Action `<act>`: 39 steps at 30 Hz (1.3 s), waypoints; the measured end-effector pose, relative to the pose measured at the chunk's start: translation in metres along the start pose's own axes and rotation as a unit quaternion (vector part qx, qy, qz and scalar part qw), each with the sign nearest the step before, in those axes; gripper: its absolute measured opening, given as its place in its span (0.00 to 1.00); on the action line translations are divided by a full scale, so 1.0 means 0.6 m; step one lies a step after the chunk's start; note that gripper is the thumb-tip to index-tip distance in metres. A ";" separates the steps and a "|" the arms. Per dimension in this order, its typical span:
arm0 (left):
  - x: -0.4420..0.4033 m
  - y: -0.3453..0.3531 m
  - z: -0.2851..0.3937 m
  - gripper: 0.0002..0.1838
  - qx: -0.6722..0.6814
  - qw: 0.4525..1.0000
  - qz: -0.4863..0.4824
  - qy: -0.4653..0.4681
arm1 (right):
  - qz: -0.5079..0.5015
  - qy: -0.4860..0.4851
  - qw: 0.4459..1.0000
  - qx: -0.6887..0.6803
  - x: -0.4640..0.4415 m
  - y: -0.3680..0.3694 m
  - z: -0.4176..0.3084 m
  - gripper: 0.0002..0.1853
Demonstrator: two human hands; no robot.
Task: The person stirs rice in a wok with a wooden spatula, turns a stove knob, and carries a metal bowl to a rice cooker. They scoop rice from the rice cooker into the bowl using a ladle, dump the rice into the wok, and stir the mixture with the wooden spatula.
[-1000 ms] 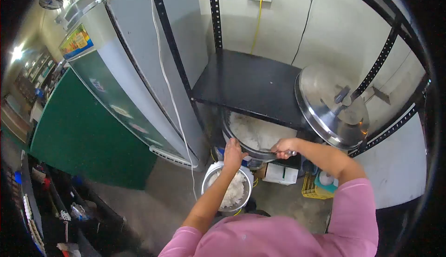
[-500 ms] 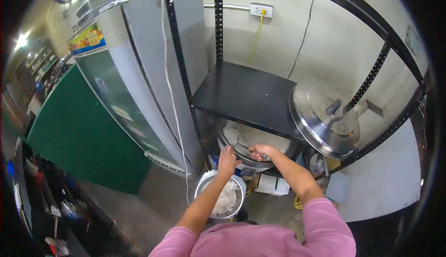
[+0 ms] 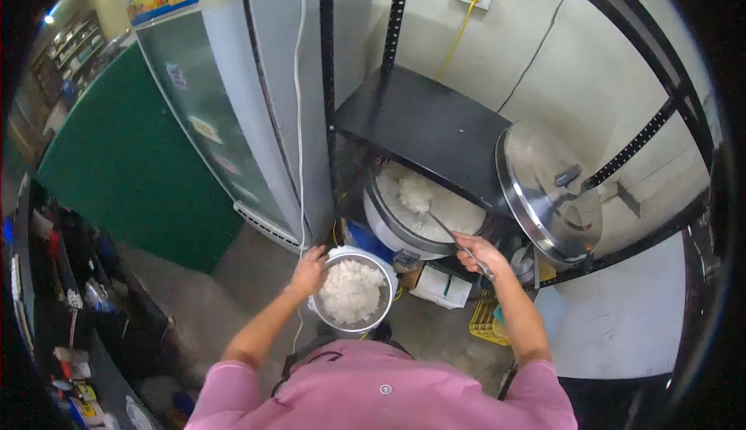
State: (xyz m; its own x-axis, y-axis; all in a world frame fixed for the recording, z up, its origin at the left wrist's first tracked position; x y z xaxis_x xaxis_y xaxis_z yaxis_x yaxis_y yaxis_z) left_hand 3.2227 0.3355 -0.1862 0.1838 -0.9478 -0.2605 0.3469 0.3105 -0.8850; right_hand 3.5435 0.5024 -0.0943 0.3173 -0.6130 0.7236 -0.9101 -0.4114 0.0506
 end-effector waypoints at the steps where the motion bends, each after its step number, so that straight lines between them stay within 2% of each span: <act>1: 0.029 -0.002 -0.024 0.26 0.016 0.999 -0.029 -0.020 | -0.002 -0.016 1.000 -0.003 0.024 -0.005 -0.004 0.22; 4: 0.114 -0.024 -0.078 0.24 -0.005 0.991 -0.042 -0.123 | -0.037 -0.028 0.999 -0.022 0.094 -0.009 0.013 0.23; 8: 0.235 0.005 -0.147 0.20 -0.022 0.986 -0.021 -0.167 | -0.056 -0.046 0.997 0.036 0.162 0.012 0.064 0.26; 11: 0.325 0.024 -0.165 0.18 -0.005 0.961 -0.043 -0.274 | -0.076 0.023 0.997 0.000 0.170 0.040 0.150 0.30; 14: 0.410 0.091 -0.175 0.17 -0.020 0.976 -0.148 -0.160 | -0.036 0.034 0.995 0.088 0.128 0.079 0.236 0.29; 15: 0.421 0.085 -0.178 0.16 -0.028 0.965 -0.146 -0.216 | -0.007 0.021 0.991 0.131 0.099 0.091 0.270 0.28; 17: 0.438 0.050 -0.168 0.15 -0.044 0.935 -0.143 -0.320 | 0.032 -0.214 0.930 0.296 0.013 0.118 0.334 0.31; 19: 0.458 0.025 -0.167 0.15 -0.025 0.918 -0.153 -0.364 | 0.130 -0.435 0.783 0.425 -0.033 0.152 0.387 0.35; 20: 0.472 0.018 -0.174 0.15 -0.015 0.908 -0.158 -0.387 | 0.127 -0.348 0.786 0.495 -0.047 0.171 0.395 0.36; 22: 0.488 0.020 -0.193 0.17 -0.048 0.934 -0.152 -0.319 | 0.117 -0.162 0.763 0.615 -0.039 0.197 0.380 0.38; 23: 0.496 0.023 -0.203 0.18 -0.066 0.945 -0.151 -0.283 | 0.150 -0.238 0.746 0.603 -0.075 0.195 0.418 0.38; 26: 0.510 0.000 -0.219 0.21 -0.053 0.931 -0.124 -0.339 | 0.129 -0.200 0.761 0.603 -0.083 0.203 0.410 0.36; 29: 0.510 0.007 -0.223 0.22 0.005 0.894 -0.160 -0.419 | 0.121 -0.213 0.795 0.554 -0.073 0.192 0.403 0.35; 32: 0.574 0.082 -0.293 0.20 0.017 0.889 -0.102 -0.445 | 0.117 -0.218 0.825 0.509 -0.027 0.184 0.380 0.35; 35: 0.524 0.046 -0.246 0.18 -0.043 0.916 -0.088 -0.389 | 0.144 -0.318 0.795 0.497 0.003 0.171 0.379 0.35; 38: 0.479 0.020 -0.205 0.18 0.014 0.906 -0.143 -0.398 | 0.118 -0.278 0.822 0.483 0.036 0.167 0.372 0.34; 39: 0.477 0.026 -0.209 0.17 0.003 0.917 -0.143 -0.373 | 0.128 -0.291 0.812 0.489 0.045 0.168 0.368 0.33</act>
State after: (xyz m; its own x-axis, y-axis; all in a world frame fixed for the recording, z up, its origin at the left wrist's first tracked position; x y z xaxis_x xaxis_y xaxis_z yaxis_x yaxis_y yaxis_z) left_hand 3.1653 0.0597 -0.3230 0.6623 -0.6773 0.3202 0.4835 0.0599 -0.8733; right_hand 3.5194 0.2955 -0.2214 0.4818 -0.8613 0.1613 -0.4093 -0.3840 -0.8276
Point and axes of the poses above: each hand's wrist, its own x-axis away from the middle knuckle, its own y-axis out of the palm, z = x × y, the point moved 9 cm from there along -x, towards the middle knuckle, and after that the axes turned 14 degrees about z, right-handed, at the moved point
